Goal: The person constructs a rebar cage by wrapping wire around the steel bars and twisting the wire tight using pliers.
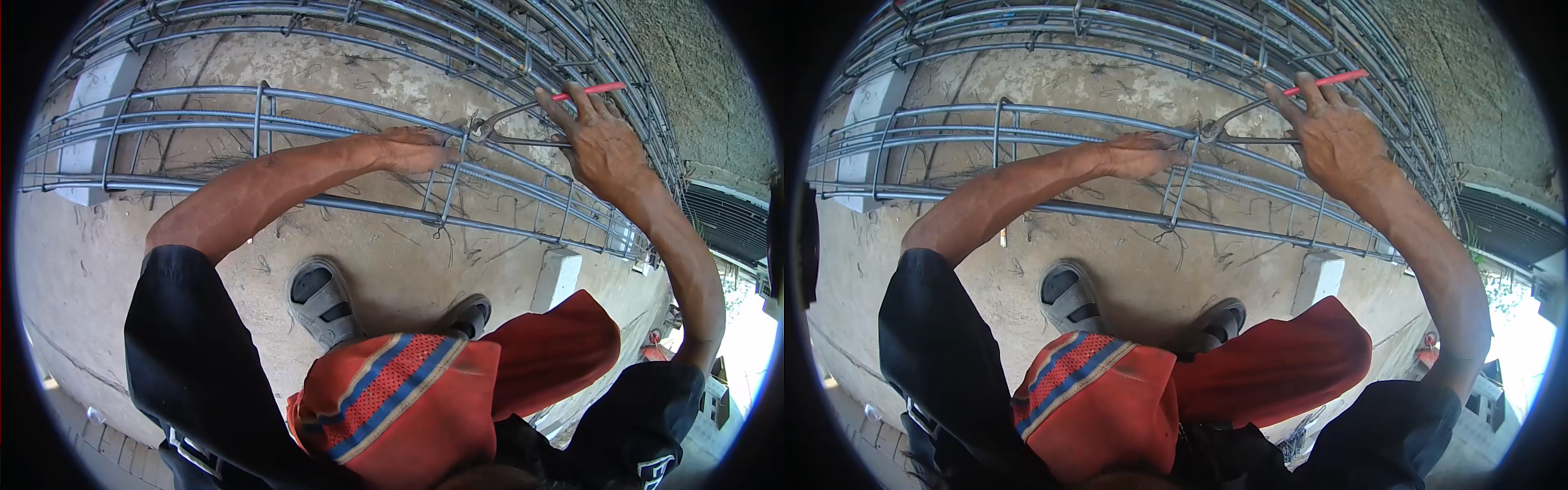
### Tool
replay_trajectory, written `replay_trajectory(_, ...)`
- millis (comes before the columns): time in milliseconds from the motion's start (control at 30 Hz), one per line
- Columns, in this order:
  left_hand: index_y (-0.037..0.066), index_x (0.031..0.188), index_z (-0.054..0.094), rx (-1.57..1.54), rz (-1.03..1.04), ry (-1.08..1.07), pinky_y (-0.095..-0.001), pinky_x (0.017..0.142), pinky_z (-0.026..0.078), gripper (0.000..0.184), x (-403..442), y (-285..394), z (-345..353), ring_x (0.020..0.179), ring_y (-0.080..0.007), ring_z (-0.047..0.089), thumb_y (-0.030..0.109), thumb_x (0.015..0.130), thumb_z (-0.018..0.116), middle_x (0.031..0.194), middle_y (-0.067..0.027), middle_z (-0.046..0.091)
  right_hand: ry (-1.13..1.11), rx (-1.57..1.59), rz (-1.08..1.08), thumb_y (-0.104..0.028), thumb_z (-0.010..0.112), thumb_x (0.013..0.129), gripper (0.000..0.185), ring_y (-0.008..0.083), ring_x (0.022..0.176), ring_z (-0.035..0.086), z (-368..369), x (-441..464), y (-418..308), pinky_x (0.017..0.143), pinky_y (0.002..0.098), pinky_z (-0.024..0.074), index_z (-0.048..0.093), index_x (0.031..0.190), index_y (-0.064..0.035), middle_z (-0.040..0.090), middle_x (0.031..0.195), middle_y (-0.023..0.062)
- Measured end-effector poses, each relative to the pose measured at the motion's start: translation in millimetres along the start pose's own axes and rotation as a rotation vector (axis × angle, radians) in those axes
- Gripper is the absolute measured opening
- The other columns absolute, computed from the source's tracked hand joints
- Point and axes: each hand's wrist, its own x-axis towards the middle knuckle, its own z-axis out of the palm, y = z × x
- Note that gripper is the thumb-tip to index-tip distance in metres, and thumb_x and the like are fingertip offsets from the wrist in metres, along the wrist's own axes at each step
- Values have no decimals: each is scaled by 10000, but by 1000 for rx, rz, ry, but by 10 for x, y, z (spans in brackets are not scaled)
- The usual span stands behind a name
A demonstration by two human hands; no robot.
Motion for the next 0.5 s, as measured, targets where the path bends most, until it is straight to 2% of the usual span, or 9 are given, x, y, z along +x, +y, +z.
replay_trajectory(100,-4,1369,305,48,-14,100,-427,1085,242,884,40,-66,93,1297,-376,302,679,814,380,1376,-259,332,5,-60,-16,-51,443,836,578,332,1169,467,-4,35,-56,933,393,443,302,1391,-131,371,1339,192)
replay_trajectory(200,12,1375,301,80,-44,60,-444,1061,288,978,9,-49,63,1285,-380,322,767,756,359,1355,-257,363,7,-88,-19,-53,436,841,569,328,1140,484,-54,43,-86,925,383,449,302,1390,-124,379,1328,191)
replay_trajectory(300,19,1373,307,62,29,133,-456,1048,309,994,24,-99,109,1278,-379,335,786,743,338,1345,-252,377,25,-116,-34,-71,441,853,552,320,1115,495,-79,43,-92,912,374,455,306,1386,-117,396,1309,186)
replay_trajectory(433,28,1373,312,107,30,124,-463,1040,322,1004,43,-123,126,1277,-372,341,804,737,291,1339,-244,388,53,-84,-38,-127,452,882,518,304,1113,494,-125,33,-105,898,361,461,313,1381,-109,421,1281,175)
replay_trajectory(500,32,1374,314,124,27,121,-474,1029,336,1009,41,-117,114,1275,-367,346,810,732,282,1333,-242,397,56,-198,-53,-152,454,891,503,289,1103,498,-151,49,-123,899,354,459,324,1375,-109,432,1267,169)
